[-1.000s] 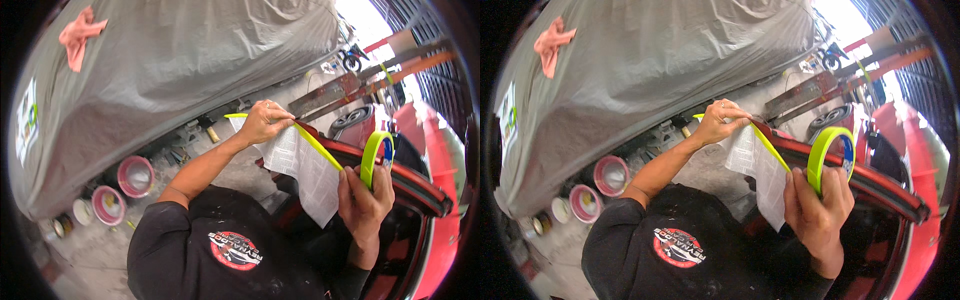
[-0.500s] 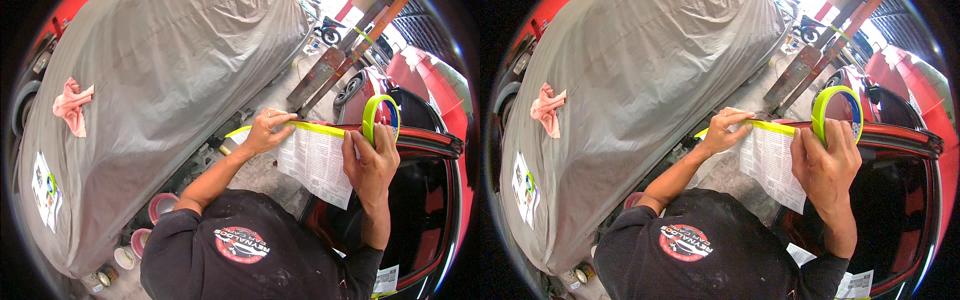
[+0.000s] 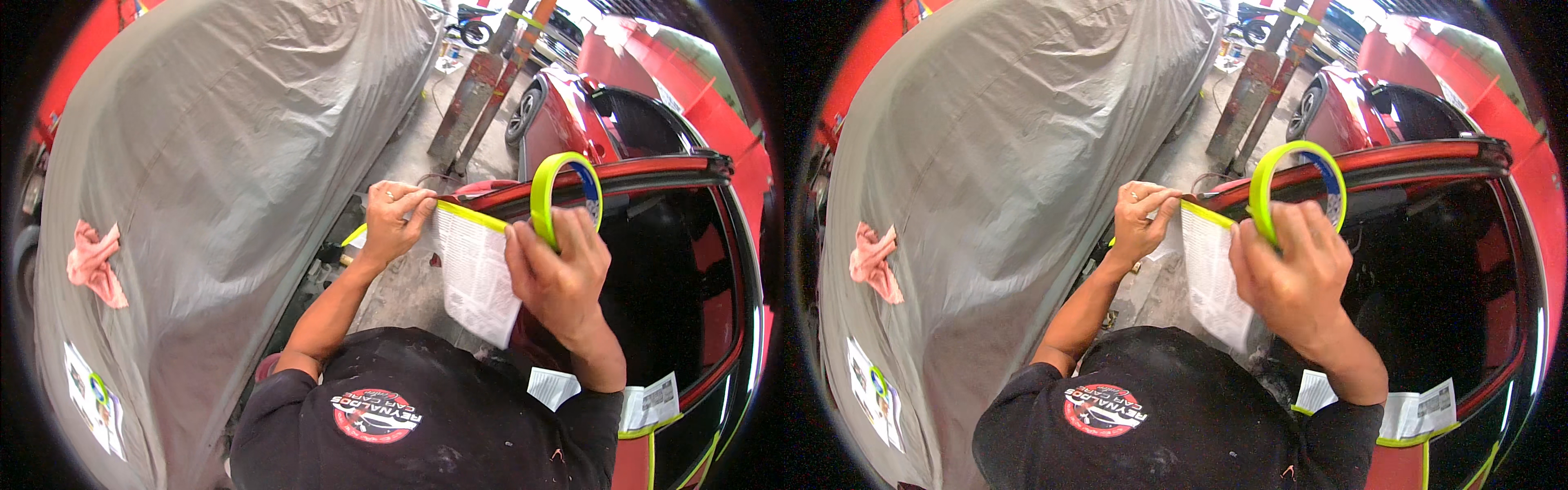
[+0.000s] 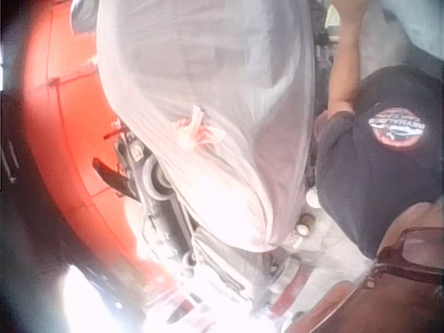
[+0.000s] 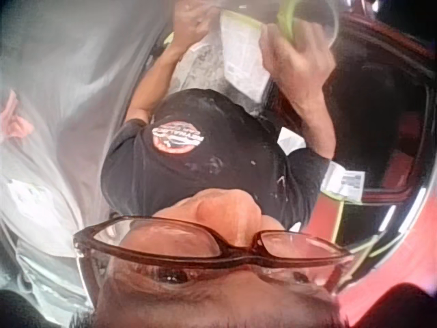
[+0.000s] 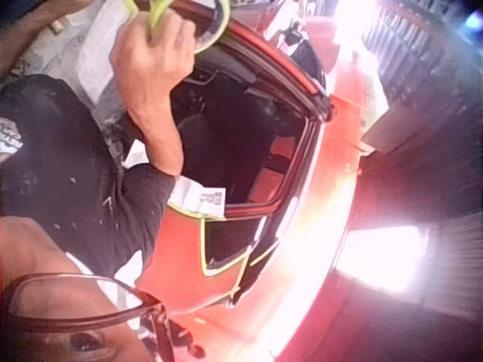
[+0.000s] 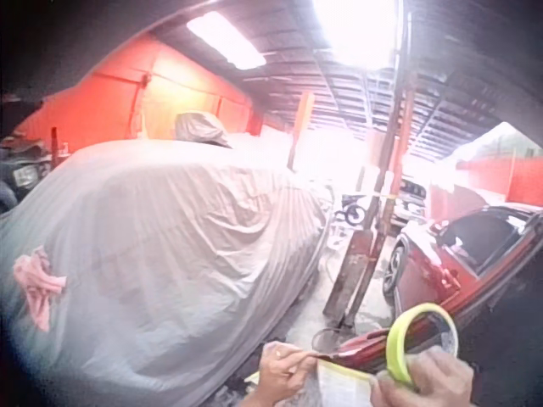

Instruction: The person applies newspaper and bright green masking tape to the exterior of a red car. They cover the rear window, door frame, and door panel, smoothing the paper and securing it with tape to protect the paint during a workshop process.

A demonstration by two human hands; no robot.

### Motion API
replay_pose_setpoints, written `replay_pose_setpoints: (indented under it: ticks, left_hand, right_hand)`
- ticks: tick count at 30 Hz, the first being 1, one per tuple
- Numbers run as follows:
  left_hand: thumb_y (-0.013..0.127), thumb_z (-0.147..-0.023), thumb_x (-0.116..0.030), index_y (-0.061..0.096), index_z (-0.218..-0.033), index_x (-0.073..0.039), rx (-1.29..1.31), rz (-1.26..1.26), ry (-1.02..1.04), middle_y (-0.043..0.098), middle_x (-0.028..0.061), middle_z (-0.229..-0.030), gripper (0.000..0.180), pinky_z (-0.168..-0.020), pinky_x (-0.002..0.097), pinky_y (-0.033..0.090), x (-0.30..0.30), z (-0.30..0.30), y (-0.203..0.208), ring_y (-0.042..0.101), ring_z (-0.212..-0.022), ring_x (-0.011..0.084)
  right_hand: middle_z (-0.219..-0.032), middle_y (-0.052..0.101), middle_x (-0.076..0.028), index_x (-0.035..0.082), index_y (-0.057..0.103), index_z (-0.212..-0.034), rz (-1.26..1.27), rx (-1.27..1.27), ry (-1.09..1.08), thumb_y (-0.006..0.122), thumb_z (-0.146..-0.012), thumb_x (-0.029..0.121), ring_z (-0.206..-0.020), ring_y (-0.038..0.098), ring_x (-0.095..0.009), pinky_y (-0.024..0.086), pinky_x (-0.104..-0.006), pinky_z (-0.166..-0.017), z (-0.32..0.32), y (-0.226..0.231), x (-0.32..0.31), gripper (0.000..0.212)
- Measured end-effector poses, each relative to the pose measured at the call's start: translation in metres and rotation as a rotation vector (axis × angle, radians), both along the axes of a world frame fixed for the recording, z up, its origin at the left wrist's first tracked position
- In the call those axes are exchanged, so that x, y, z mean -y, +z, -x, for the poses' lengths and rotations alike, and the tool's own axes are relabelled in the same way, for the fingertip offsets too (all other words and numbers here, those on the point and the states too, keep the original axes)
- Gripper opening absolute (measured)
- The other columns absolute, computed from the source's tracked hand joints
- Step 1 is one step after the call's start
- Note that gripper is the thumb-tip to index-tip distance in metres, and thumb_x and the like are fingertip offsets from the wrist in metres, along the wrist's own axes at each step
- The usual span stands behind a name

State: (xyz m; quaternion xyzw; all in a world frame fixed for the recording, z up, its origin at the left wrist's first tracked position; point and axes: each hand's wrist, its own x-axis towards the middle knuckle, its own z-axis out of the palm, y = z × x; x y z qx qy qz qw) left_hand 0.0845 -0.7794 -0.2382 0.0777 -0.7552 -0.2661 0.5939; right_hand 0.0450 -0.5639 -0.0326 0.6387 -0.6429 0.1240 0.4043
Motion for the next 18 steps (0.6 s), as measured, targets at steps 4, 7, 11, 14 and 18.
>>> replay_pose_setpoints:
  ticks: [4, 7, 11, 14, 18]
  left_hand:
    - [0.078, -0.086, -0.016, 0.079, -0.095, -0.010, 0.010, 0.048, -0.007, 0.073, 0.0038, -0.090, 0.011, -0.088, 0.0409, 0.043, 0.004, -0.003, 0.001, 0.066, -0.088, 0.0237]
    - [0.077, -0.086, -0.011, 0.078, -0.098, -0.009, 0.007, 0.050, -0.042, 0.072, 0.0040, -0.091, 0.012, -0.091, 0.0405, 0.043, -0.002, 0.001, 0.005, 0.066, -0.091, 0.0244]
    - [0.077, -0.089, -0.013, 0.079, -0.100, -0.010, 0.007, 0.067, -0.034, 0.072, 0.0045, -0.094, 0.012, -0.091, 0.0408, 0.043, -0.001, -0.001, 0.001, 0.065, -0.091, 0.0241]
    - [0.075, -0.090, -0.012, 0.078, -0.105, -0.009, 0.005, 0.033, -0.067, 0.074, 0.0063, -0.098, 0.015, -0.089, 0.0392, 0.047, 0.000, -0.002, 0.001, 0.066, -0.093, 0.0257]
    - [0.076, -0.089, -0.007, 0.078, -0.107, -0.008, -0.017, 0.035, -0.135, 0.075, 0.0082, -0.102, 0.017, -0.086, 0.0370, 0.051, -0.004, -0.002, 0.009, 0.068, -0.094, 0.0270]
  right_hand:
    - [-0.085, 0.059, -0.009, 0.003, 0.071, -0.085, 0.031, 0.061, 0.015, 0.083, -0.074, 0.004, -0.068, 0.058, -0.025, 0.046, -0.0368, -0.057, -0.008, -0.020, -0.011, 0.016]
    - [-0.086, 0.060, -0.009, 0.003, 0.074, -0.091, 0.076, 0.072, -0.011, 0.085, -0.073, 0.004, -0.069, 0.059, -0.025, 0.046, -0.0368, -0.057, -0.009, -0.028, -0.018, 0.021]
    - [-0.086, 0.060, -0.007, 0.004, 0.075, -0.092, 0.130, 0.077, -0.010, 0.088, -0.072, 0.007, -0.071, 0.059, -0.024, 0.046, -0.0359, -0.059, -0.011, -0.037, -0.018, 0.024]
    - [-0.085, 0.059, -0.007, 0.004, 0.074, -0.090, 0.162, 0.057, -0.037, 0.087, -0.072, 0.008, -0.073, 0.059, -0.024, 0.047, -0.0359, -0.060, -0.009, -0.037, -0.013, 0.023]
    - [-0.084, 0.058, -0.006, 0.004, 0.073, -0.087, 0.169, 0.038, -0.082, 0.086, -0.074, 0.010, -0.074, 0.060, -0.023, 0.048, -0.0359, -0.061, -0.001, -0.028, -0.006, 0.020]
